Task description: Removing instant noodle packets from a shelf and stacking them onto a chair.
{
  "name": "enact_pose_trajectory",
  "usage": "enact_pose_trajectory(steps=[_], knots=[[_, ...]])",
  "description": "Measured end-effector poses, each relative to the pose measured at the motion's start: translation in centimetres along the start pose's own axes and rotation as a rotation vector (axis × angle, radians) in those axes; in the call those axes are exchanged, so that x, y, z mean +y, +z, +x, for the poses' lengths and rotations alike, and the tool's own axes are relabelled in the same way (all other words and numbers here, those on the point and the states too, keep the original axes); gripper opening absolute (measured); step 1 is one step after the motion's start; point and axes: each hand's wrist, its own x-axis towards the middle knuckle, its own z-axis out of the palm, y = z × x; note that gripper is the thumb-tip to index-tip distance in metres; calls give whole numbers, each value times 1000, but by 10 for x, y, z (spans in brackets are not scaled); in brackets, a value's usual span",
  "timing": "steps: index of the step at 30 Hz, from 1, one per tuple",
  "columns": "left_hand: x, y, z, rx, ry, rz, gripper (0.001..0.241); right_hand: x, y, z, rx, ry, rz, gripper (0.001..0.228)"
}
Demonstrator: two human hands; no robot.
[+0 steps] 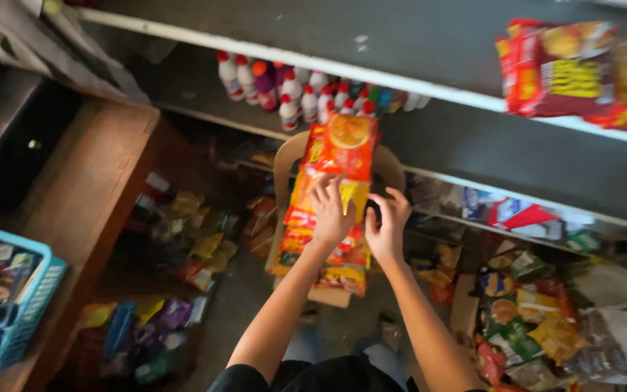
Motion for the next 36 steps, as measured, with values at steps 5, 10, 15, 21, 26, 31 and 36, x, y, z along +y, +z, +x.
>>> enact_pose_trajectory(steps=[5,10,15,21,26,31,36], knots=[[104,25,32,44,107,-97,61,5,-71,41,54,-169,-58,42],[197,71,69,61,205,-179,58,24,-175,103,82,-228,-172,47],[228,150,106,33,283,-355,58,59,-254,157,43,-249,-517,54],[217,233,111,-334,-229,-1089,55,105,-284,190,-113,-280,-787,59],[253,196,117,-459,-495,-1514,49,88,-282,160,-88,-282,-724,74],[253,199,116,-315,-524,-1877,41,72,-280,108,-129,-350,-594,64],[200,183,86,-231,-515,-1569,32,82,-269,87,137,-423,-110,49]])
